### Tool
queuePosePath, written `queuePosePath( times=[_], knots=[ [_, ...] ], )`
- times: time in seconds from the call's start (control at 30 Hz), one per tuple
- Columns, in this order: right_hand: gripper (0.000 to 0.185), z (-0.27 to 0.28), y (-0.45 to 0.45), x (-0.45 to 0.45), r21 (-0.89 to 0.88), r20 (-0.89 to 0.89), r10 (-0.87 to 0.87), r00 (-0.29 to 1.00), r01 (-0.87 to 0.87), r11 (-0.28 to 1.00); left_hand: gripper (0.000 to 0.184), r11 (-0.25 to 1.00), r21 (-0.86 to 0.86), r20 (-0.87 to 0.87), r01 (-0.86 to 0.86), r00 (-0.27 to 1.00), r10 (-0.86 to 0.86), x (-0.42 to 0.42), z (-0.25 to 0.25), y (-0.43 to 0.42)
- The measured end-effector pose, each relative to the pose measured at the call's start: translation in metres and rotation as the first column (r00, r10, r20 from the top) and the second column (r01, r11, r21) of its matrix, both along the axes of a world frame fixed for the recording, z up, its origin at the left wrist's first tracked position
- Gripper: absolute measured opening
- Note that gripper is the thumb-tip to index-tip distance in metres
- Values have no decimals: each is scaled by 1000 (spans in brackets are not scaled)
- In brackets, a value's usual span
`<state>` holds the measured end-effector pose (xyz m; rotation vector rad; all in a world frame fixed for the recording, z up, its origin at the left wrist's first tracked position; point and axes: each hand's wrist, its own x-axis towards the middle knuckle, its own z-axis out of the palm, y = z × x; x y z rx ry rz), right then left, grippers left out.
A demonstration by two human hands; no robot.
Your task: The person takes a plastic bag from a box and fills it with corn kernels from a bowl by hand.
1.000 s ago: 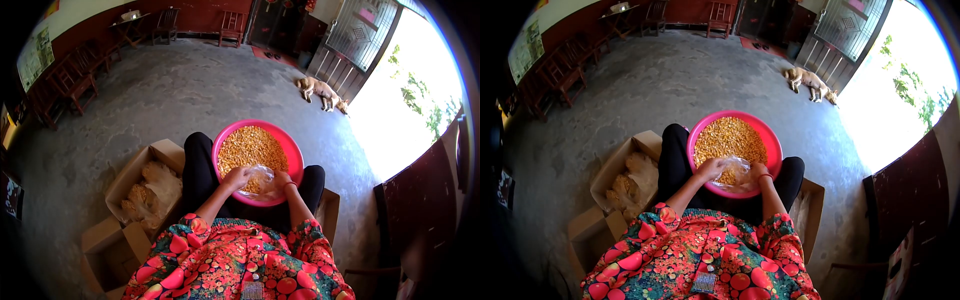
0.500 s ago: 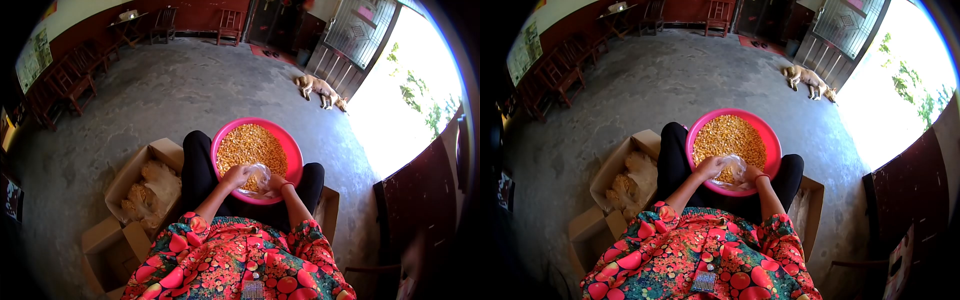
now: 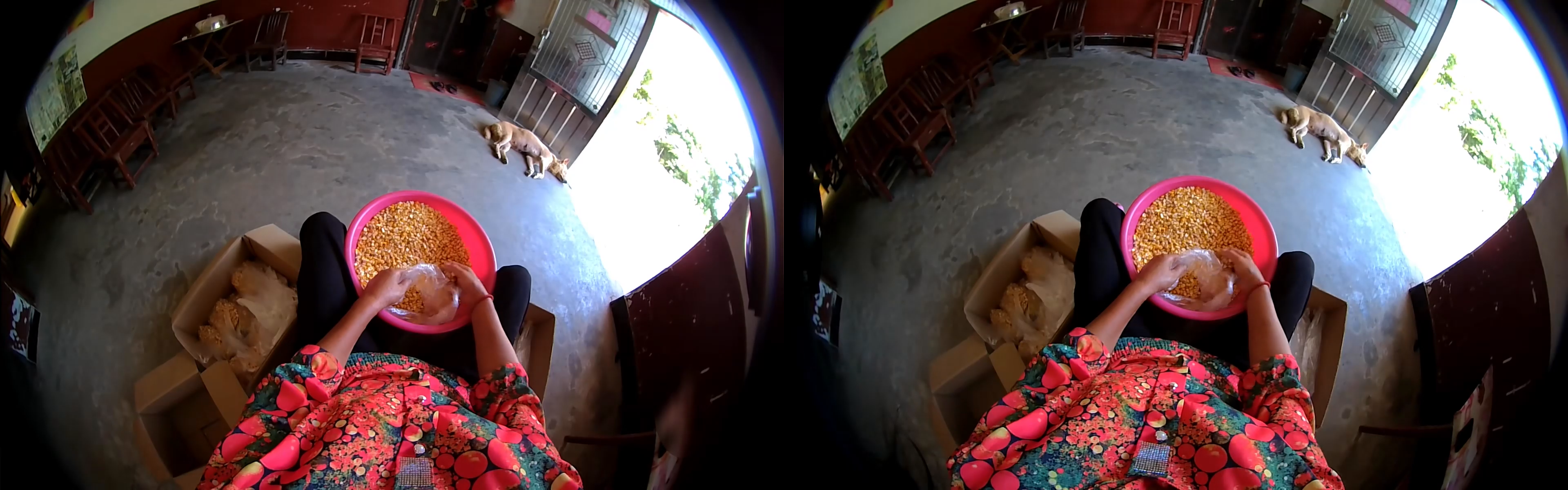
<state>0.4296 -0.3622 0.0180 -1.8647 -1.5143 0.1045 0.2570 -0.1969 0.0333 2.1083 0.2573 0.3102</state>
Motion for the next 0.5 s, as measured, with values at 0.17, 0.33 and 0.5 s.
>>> queuePosePath(
  times=[0.17, 0.33, 0.5],
  knots=[
    [19, 25, 2, -8, 14, -995, 40, -94, 259, 966, 28, 999, 41, -41, 7, 999, -5, 3, -7, 3],
    [18, 15, 5, -12, -37, -999, -47, 23, 324, 945, 27, 1000, 5, -41, -5, 999, 6, 2, -5, 1],
    [13, 49, 14, -40, 159, -985, 174, 3, 412, 897, 28, 997, 32, -150, -65, 986, 69, -2, 12, -1]
  ],
)
